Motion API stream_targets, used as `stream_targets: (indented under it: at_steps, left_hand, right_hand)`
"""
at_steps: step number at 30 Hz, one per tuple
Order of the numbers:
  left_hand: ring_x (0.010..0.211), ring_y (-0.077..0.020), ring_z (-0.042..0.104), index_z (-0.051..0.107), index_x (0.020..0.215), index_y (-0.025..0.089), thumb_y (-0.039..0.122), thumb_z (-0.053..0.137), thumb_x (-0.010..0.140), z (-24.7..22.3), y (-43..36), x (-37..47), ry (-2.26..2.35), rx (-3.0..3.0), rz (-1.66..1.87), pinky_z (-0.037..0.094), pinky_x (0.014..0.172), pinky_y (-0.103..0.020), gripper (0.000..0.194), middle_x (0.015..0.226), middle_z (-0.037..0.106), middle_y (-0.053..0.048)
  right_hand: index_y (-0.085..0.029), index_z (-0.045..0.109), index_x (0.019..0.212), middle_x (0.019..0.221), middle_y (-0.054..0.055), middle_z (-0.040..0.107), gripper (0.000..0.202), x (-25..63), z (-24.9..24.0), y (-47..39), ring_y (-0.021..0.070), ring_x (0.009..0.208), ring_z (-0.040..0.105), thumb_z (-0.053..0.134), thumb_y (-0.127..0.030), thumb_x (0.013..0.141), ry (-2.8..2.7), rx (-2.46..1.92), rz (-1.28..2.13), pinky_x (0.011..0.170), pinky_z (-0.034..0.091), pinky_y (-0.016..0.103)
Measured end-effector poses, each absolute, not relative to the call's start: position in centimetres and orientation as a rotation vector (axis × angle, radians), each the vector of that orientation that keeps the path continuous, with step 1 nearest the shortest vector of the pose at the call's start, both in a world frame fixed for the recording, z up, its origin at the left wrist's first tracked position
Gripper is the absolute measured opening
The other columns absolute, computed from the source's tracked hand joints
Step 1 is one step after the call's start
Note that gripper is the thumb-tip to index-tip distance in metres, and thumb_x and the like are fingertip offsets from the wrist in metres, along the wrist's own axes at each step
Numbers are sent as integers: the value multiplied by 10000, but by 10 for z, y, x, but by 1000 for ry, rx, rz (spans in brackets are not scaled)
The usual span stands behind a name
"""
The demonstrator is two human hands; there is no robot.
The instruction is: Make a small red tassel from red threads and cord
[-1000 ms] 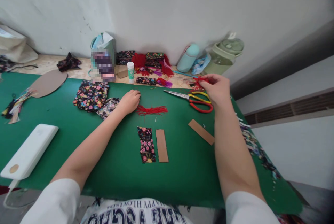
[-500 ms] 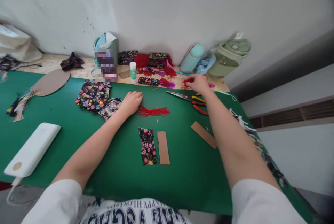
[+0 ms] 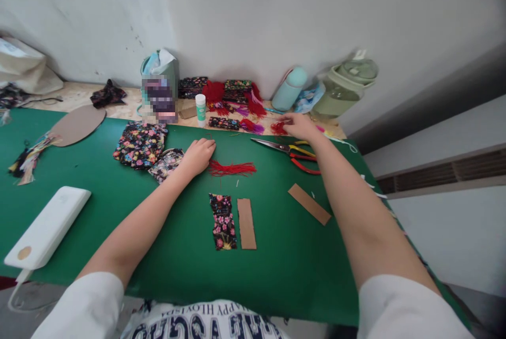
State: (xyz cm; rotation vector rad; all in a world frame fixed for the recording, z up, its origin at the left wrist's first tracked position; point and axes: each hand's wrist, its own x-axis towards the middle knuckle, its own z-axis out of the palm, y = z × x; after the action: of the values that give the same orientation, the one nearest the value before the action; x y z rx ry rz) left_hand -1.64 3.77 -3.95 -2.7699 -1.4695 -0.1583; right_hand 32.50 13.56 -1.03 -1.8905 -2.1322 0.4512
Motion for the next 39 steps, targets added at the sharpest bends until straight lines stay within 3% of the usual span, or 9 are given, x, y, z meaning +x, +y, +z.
stream_targets:
  at_steps: [2, 7, 10, 17, 20, 26, 33, 36, 39]
  left_hand:
    - [1152, -292, 525, 593, 1223, 95, 19, 365, 823, -40, 38, -17, -1472, -2774, -167, 447, 901, -430, 467, 1320, 570, -166]
    - [1155, -277, 527, 594, 1225, 103, 31, 373, 833, -41, 38, -17, -1466, -2759, -162, 445, 911, -405, 455, 1328, 569, -153]
    - [1149, -269, 531, 595, 1226, 105, 34, 372, 837, -42, 38, -17, -1453, -2746, -151, 449, 904, -394, 453, 1325, 574, -144]
    - [1135, -263, 536, 586, 1237, 78, 43, 372, 847, -43, 39, -18, -1430, -2721, -134, 458, 891, -383, 446, 1317, 583, -141]
    - [1138, -262, 536, 588, 1239, 83, 46, 371, 852, -43, 39, -18, -1430, -2719, -138, 459, 891, -381, 446, 1317, 584, -139]
    - [1134, -260, 540, 599, 1233, 103, 50, 379, 854, -44, 40, -18, -1440, -2725, -170, 462, 897, -392, 442, 1307, 589, -147]
    - [1119, -262, 547, 603, 1225, 94, 41, 382, 842, -45, 40, -18, -1440, -2729, -202, 462, 891, -395, 446, 1304, 590, -153]
    - [1127, -263, 542, 600, 1227, 90, 44, 381, 841, -45, 40, -19, -1444, -2726, -188, 459, 891, -389, 447, 1312, 587, -145]
    - [1129, -263, 542, 598, 1230, 87, 48, 377, 844, -44, 40, -18, -1445, -2723, -181, 457, 894, -389, 446, 1314, 587, -142]
  right_hand:
    - [-126, 691, 1094, 937, 108, 737, 432, 325, -6, 134, 270, 908, 677, 546, -71, 690, -2124, -1927, 385, 848, 514, 377]
    - [-90, 727, 890, 818, 139, 720, 205, 325, -3, 134, 257, 814, 668, 602, -145, 737, -2089, -1963, 351, 823, 511, 378]
    - [-100, 733, 849, 772, 127, 706, 169, 324, -4, 134, 258, 775, 647, 621, -169, 743, -2077, -1975, 308, 806, 496, 392]
    - [-81, 748, 877, 886, 160, 697, 207, 323, -8, 134, 264, 823, 616, 615, -196, 768, -2115, -1988, 230, 796, 446, 377]
    - [-95, 749, 921, 844, 143, 704, 255, 325, -8, 134, 269, 810, 617, 589, -256, 803, -2067, -1993, 233, 780, 449, 379]
    - [-136, 730, 912, 830, 119, 723, 203, 328, -5, 131, 263, 808, 650, 622, -186, 747, -1985, -1956, 279, 764, 477, 376]
    - [-156, 738, 892, 908, 150, 722, 209, 323, 5, 126, 309, 867, 663, 598, -270, 787, -2001, -1992, 70, 734, 491, 405]
    - [-144, 728, 998, 916, 143, 725, 274, 325, 8, 123, 290, 851, 667, 552, -217, 801, -2003, -1974, 85, 744, 488, 395]
    - [-139, 727, 966, 883, 124, 732, 248, 330, 7, 115, 262, 817, 666, 596, -203, 765, -2043, -1993, 134, 721, 481, 352]
